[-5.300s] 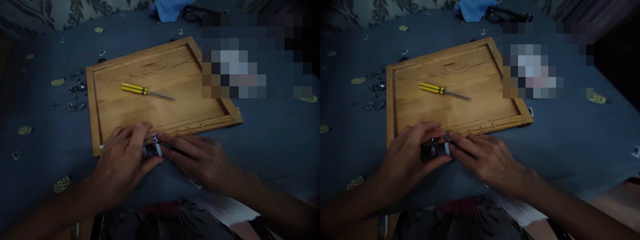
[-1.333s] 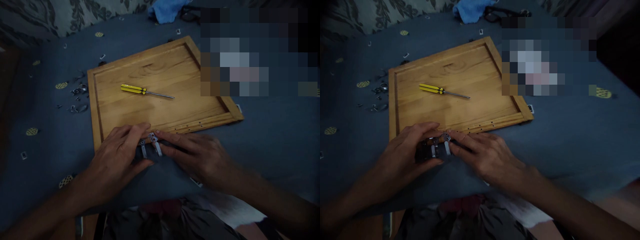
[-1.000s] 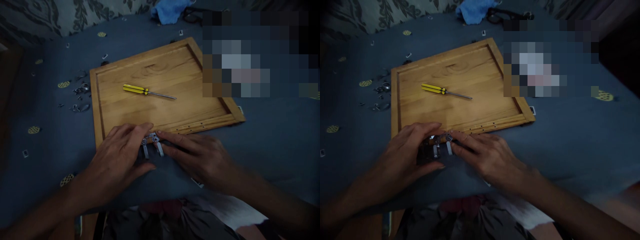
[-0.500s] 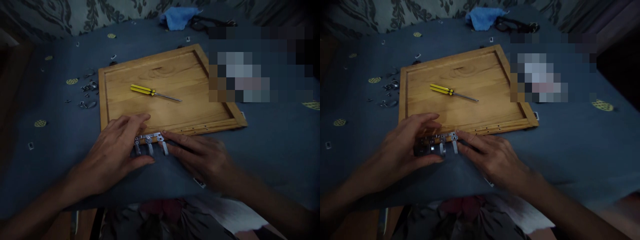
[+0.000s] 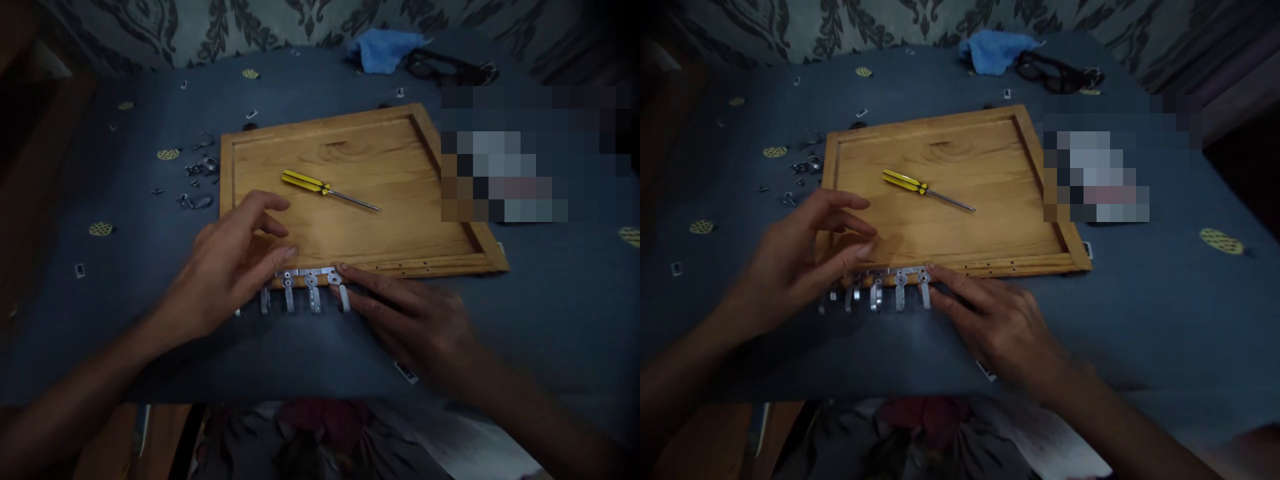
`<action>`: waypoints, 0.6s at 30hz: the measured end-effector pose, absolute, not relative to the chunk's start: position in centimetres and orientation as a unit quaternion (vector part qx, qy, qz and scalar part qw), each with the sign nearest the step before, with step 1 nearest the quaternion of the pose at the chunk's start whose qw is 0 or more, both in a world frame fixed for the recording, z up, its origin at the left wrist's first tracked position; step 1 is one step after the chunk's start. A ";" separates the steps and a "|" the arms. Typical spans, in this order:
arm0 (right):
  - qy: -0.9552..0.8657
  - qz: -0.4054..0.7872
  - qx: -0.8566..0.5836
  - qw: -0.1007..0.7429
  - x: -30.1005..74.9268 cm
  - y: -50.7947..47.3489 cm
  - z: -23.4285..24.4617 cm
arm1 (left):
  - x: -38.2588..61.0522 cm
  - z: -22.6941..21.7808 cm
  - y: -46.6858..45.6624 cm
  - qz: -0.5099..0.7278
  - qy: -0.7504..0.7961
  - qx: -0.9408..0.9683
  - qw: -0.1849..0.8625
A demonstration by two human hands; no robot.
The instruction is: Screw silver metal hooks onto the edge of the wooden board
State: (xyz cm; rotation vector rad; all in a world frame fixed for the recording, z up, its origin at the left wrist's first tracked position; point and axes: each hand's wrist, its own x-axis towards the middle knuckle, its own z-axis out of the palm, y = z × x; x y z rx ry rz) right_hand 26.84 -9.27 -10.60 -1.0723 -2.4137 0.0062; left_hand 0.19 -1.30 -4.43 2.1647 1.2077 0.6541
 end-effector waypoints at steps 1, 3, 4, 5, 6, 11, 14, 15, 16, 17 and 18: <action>-0.886 0.007 -0.392 0.247 26.9 -9.3 -10.6 | 0.0 -4.5 -1.0 0.262 0.455 0.800 0.290; -0.888 0.009 -0.388 0.248 27.0 -9.2 -10.6 | -0.3 -4.6 -0.3 0.293 0.455 0.786 0.298; -0.889 0.008 -0.387 0.246 27.0 -9.2 -10.6 | -0.5 -4.8 0.0 0.305 0.456 0.781 0.299; -0.890 0.006 -0.385 0.245 27.0 -9.2 -10.6 | -0.6 -4.9 0.3 0.314 0.459 0.776 0.298; -0.890 0.003 -0.385 0.244 27.0 -9.1 -10.6 | -0.8 -5.1 0.6 0.324 0.462 0.771 0.295; -0.891 0.014 -0.390 0.232 27.1 -9.2 -10.7 | -1.5 -6.1 1.9 0.343 0.476 0.758 0.286; -0.890 0.016 -0.389 0.238 27.2 -9.3 -10.9 | -1.6 -6.2 1.9 0.328 0.468 0.764 0.302; -0.889 0.016 -0.388 0.242 27.2 -9.3 -10.9 | -1.5 -6.1 1.6 0.318 0.460 0.769 0.309; -0.889 0.018 -0.389 0.242 27.2 -9.3 -11.0 | -1.3 -6.0 1.3 0.303 0.448 0.780 0.314; -0.888 0.022 -0.390 0.242 27.2 -9.4 -11.0 | -1.0 -5.8 0.8 0.284 0.432 0.797 0.312; -0.887 0.027 -0.393 0.241 27.1 -9.4 -10.9 | -0.7 -5.6 0.2 0.262 0.414 0.817 0.303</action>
